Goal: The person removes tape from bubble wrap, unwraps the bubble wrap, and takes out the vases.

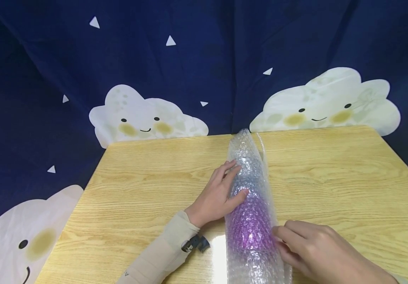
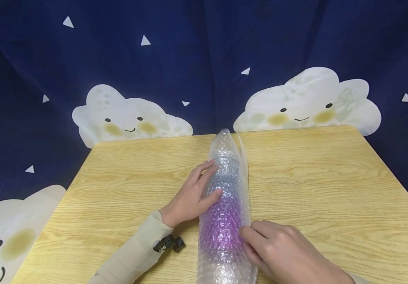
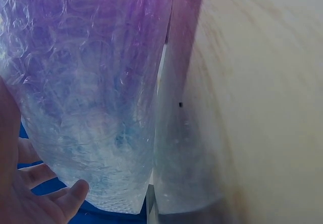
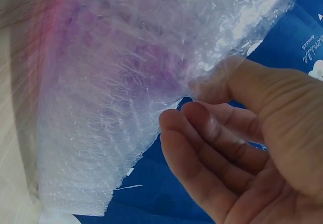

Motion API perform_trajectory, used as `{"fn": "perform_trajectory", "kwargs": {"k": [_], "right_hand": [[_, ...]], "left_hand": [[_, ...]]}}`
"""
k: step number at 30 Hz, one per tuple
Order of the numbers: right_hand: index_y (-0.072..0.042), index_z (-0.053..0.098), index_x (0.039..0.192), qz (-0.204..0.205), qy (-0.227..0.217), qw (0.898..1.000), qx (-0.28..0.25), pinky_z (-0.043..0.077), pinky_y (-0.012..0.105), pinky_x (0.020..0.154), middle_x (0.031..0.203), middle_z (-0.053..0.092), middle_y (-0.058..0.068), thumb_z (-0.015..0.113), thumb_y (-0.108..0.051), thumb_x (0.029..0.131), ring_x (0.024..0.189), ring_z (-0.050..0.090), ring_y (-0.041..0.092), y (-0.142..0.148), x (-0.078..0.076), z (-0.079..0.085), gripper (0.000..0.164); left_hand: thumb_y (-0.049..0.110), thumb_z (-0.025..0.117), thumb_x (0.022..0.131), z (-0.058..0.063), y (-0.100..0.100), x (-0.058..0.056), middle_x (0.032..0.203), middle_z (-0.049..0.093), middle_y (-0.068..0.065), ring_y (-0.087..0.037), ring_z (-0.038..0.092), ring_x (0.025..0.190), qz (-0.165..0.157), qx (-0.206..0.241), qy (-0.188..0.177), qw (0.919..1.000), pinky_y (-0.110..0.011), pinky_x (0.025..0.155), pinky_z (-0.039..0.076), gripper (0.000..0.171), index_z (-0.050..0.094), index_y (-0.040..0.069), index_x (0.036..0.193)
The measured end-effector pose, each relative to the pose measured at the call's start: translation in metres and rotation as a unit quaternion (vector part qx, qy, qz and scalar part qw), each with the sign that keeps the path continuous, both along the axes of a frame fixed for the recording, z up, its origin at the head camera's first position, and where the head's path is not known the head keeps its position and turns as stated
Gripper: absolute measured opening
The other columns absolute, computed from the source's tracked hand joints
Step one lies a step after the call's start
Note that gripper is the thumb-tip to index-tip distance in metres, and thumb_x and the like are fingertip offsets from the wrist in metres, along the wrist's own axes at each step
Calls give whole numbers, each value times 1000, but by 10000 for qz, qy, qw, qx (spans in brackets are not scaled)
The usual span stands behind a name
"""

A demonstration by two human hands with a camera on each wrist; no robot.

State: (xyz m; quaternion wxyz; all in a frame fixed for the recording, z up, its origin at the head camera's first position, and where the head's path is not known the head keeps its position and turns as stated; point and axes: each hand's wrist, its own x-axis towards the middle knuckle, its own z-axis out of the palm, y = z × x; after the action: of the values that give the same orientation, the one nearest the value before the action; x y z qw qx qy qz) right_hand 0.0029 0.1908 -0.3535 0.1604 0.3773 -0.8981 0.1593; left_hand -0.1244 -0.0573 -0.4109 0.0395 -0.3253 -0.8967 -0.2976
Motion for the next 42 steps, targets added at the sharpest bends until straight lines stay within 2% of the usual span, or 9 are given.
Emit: {"fn": "perform_trajectory", "kwargs": {"k": [5, 9, 16, 19, 23, 28, 33, 37, 42], "right_hand": [[-25, 75, 103, -149, -312, 9993, 161, 47, 2, 60, 86, 66, -20, 84, -29, 86, 72, 46, -14, 2, 0, -2, 19], [-25, 76, 102, -207, -464, 9986, 175, 45, 1, 59, 85, 65, -20, 86, -25, 83, 71, 43, -15, 3, 0, -3, 21], [-22, 79, 97, -90, -159, 9998, -61, 40, -2, 57, 81, 65, -18, 85, -25, 85, 70, 40, -15, -1, 0, -5, 14], [-23, 79, 94, -99, -108, 9999, -8, 41, -1, 56, 80, 66, -19, 85, -26, 85, 70, 42, -16, -1, -1, -5, 12], [-23, 79, 93, -196, -133, 9997, 98, 45, 0, 59, 81, 69, -18, 87, -26, 81, 70, 47, -15, -1, 0, -4, 15], [-21, 77, 98, -322, -356, 9988, -30, 42, -1, 57, 79, 67, -20, 86, -21, 80, 68, 41, -16, -2, 0, -6, 20], [-19, 76, 95, -340, -100, 9992, -161, 38, 2, 54, 77, 62, -22, 83, -17, 80, 69, 38, -16, -4, 0, -9, 18], [-18, 76, 95, -430, -92, 9990, -127, 38, 2, 53, 77, 61, -22, 84, -15, 76, 68, 37, -15, -5, 2, -10, 21], [-11, 79, 107, -510, -270, 9983, 27, 30, 1, 50, 71, 52, -24, 85, -16, 75, 65, 32, -15, -5, 3, -10, 33]], "left_hand": [[49, 50, 103, 0, 0, 0, 170, 28, -11, -29, 29, 159, -4, -7, -3, 10000, -47, 131, 31, 69, 38, 9, 159], [49, 51, 103, 0, 0, 0, 170, 28, -11, -29, 29, 159, -13, 15, 10, 10000, -47, 131, 31, 70, 38, 9, 159], [48, 51, 103, -2, 0, -1, 169, 29, -13, -30, 31, 158, -31, 7, 128, 9999, -47, 130, 32, 69, 39, 7, 157], [48, 50, 103, -1, 0, -1, 169, 29, -13, -31, 31, 158, -40, 2, 159, 9999, -46, 130, 32, 69, 40, 6, 157], [48, 50, 103, -1, 0, 0, 169, 30, -14, -31, 31, 158, -32, -3, 161, 9999, -46, 131, 32, 69, 40, 6, 157], [49, 50, 103, -1, 0, 0, 169, 30, -14, -31, 32, 157, -24, -21, 161, 9999, -46, 130, 32, 69, 40, 7, 157], [49, 49, 103, -1, 0, 0, 169, 30, -14, -31, 31, 158, -12, -35, 155, 9999, -46, 130, 32, 70, 39, 7, 157], [49, 50, 103, 0, 0, 0, 169, 30, -14, -31, 32, 157, -9, -27, 167, 9999, -46, 130, 33, 69, 40, 7, 157], [49, 50, 103, 0, 0, 1, 169, 30, -14, -31, 32, 157, -2, -1, 206, 9998, -46, 130, 34, 69, 40, 7, 157]]}}
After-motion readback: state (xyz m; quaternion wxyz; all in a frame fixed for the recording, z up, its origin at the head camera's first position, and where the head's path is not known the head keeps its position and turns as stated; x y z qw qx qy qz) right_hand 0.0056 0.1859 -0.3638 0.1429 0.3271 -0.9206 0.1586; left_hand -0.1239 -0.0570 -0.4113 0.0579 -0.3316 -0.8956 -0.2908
